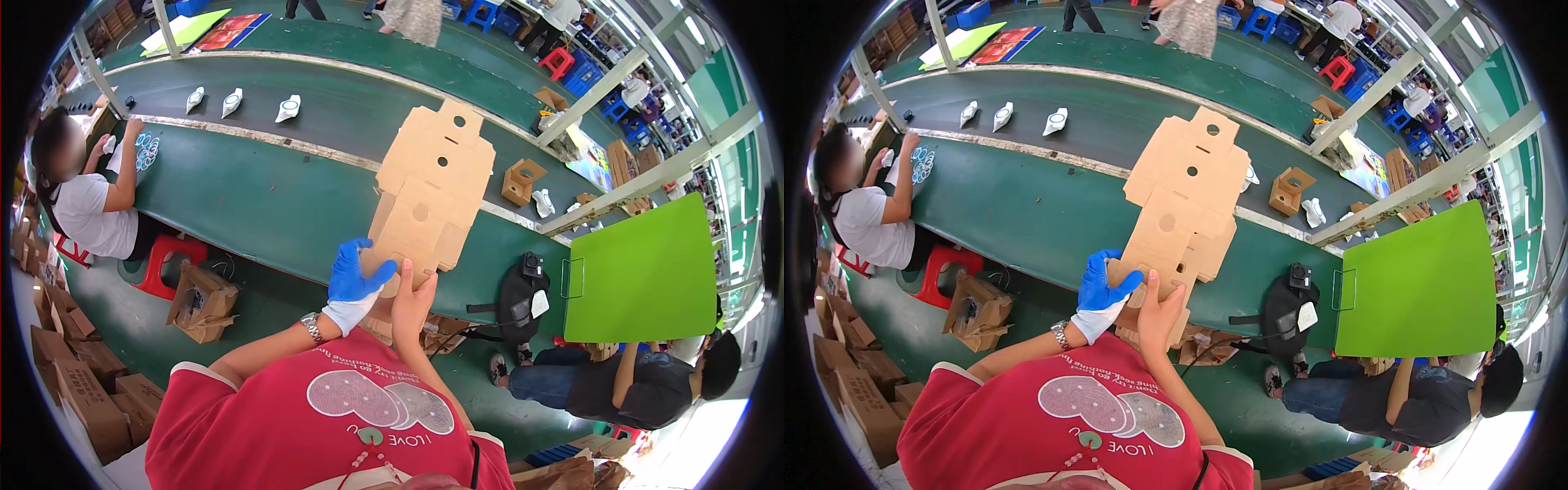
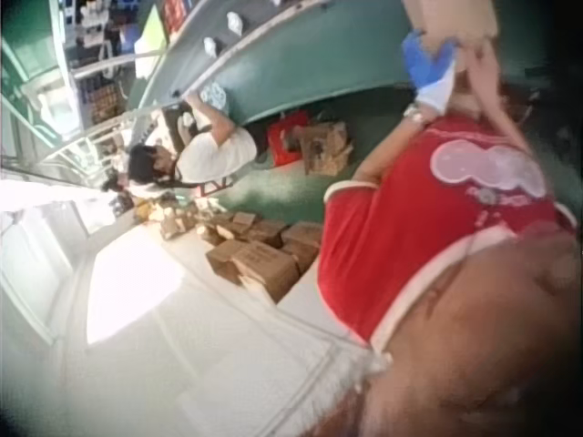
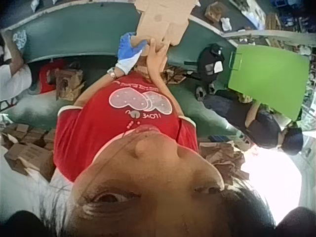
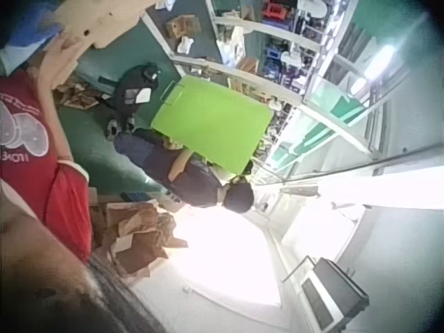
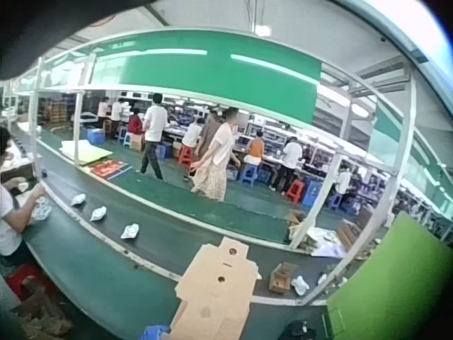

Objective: Folding and assembling cardboard components into complex structural shapes at a factory workbench.

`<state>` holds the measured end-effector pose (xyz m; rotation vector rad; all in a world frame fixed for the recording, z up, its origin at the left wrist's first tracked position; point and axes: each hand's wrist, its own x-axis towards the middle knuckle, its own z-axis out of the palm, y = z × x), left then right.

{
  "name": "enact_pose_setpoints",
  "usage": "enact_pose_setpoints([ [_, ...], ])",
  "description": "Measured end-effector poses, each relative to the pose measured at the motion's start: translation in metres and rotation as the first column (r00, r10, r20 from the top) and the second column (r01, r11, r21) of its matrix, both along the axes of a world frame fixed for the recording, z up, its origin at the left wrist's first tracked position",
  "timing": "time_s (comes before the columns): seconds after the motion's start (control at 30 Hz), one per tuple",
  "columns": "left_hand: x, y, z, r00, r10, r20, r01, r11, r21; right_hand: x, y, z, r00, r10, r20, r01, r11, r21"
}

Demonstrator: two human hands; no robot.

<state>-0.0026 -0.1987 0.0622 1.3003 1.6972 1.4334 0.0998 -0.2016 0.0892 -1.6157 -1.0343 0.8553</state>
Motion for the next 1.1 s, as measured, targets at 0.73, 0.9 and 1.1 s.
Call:
enact_pose_setpoints([
  [0.73,-0.059,0.083,0.071,0.465,-0.034,0.885,0.456,0.866,-0.206,0.073,0.034,0.056,0.49,0.212,-0.845,-0.527,0.845,-0.093],
  [0.9,-0.078,0.087,0.064,0.48,-0.418,0.771,0.442,0.875,0.199,0.029,0.0,0.057,0.368,0.412,-0.834,-0.788,0.615,-0.044],
  [1.1,-0.074,0.076,0.06,0.391,-0.164,0.906,0.406,0.914,-0.011,0.078,0.053,0.02,0.143,0.33,-0.933,-0.596,0.781,0.185],
])
